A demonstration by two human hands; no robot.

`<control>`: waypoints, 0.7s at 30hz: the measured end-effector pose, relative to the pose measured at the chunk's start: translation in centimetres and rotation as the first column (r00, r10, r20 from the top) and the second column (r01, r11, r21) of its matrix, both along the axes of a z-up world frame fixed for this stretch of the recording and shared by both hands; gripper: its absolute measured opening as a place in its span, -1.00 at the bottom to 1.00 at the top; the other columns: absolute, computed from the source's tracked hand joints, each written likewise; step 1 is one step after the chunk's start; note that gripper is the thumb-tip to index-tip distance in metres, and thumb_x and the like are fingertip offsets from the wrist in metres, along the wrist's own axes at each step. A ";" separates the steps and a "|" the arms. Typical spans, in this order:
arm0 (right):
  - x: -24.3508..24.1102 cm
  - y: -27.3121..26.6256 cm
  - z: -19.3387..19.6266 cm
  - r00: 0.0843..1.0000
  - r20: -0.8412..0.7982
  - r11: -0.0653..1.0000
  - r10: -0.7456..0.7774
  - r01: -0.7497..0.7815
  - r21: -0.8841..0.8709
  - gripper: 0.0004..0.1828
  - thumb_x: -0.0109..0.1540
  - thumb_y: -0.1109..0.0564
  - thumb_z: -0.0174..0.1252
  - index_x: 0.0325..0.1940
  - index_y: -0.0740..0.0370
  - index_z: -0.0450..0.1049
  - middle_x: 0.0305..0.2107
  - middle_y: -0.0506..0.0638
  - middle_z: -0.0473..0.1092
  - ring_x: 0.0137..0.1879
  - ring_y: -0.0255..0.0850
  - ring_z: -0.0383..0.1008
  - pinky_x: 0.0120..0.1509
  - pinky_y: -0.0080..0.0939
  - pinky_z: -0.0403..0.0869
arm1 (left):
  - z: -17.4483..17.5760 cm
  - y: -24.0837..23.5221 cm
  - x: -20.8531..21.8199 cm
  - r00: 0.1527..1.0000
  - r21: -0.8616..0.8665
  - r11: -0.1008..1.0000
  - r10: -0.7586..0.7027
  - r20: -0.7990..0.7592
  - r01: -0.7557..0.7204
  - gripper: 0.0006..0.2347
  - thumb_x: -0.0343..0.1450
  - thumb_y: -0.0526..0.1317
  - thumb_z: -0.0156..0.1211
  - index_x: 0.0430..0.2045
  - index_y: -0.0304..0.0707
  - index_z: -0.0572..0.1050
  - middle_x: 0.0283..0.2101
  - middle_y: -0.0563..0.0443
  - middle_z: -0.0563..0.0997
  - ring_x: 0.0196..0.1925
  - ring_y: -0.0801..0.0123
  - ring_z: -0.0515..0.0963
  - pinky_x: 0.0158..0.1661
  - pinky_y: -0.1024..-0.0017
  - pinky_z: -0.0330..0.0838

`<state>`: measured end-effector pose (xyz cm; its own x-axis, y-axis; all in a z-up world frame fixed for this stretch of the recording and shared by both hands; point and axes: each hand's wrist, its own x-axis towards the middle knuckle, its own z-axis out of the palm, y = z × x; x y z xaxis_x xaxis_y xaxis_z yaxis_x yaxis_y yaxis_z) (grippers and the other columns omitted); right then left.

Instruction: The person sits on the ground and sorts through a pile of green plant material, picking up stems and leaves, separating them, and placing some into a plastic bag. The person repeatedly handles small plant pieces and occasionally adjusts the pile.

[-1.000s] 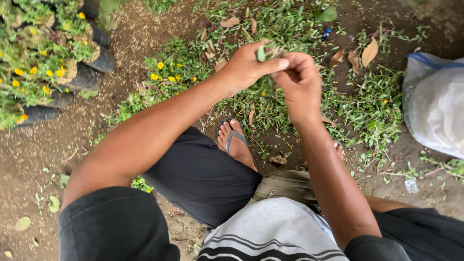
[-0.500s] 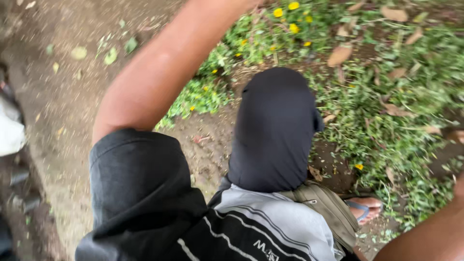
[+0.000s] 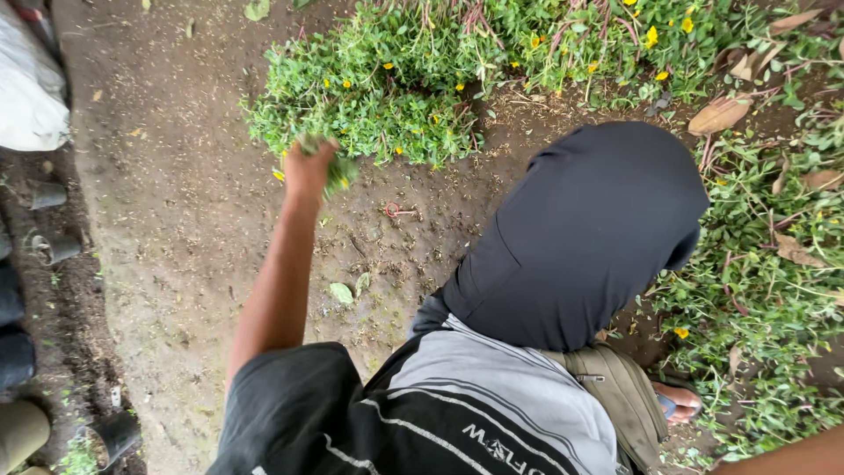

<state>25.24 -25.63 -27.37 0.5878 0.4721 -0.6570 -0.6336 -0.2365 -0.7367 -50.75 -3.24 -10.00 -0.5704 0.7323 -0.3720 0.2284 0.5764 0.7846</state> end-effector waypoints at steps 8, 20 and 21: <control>1.3 -1.7 2.6 0.998 0.059 0.995 -0.022 0.016 0.096 -0.84 0.56 0.09 0.00 0.02 0.15 0.46 -0.16 -0.12 0.46 -0.06 -0.33 0.46 0.11 -0.33 0.46 | -10.4 0.4 13.8 0.889 -0.097 0.900 -0.395 0.230 0.425 -0.70 0.39 -0.11 0.27 -0.11 -0.27 0.45 -0.18 -0.15 0.65 -0.30 0.24 0.73 -0.26 0.25 0.65; 2.1 -7.7 4.6 0.977 0.117 0.965 -0.178 0.150 0.215 -0.86 0.53 0.02 0.02 0.06 0.01 0.48 -0.15 -0.24 0.44 -0.07 -0.33 0.40 0.19 -0.25 0.45 | -21.7 9.7 22.6 0.746 -0.193 0.897 -0.439 -0.501 0.398 -0.40 0.22 0.00 0.52 -0.01 -0.34 0.35 0.11 -0.20 0.42 0.19 -0.03 0.43 0.12 0.13 0.40; 2.2 -7.8 4.5 0.976 0.113 0.963 -0.185 0.157 0.221 -0.86 0.53 0.01 0.03 0.07 0.01 0.48 -0.15 -0.23 0.44 -0.07 -0.33 0.39 0.18 -0.24 0.44 | -21.6 9.7 22.4 0.727 -0.205 0.891 -0.450 -0.519 0.406 -0.37 0.26 0.02 0.51 0.05 -0.38 0.30 0.16 -0.20 0.36 0.27 -0.02 0.38 0.19 0.14 0.38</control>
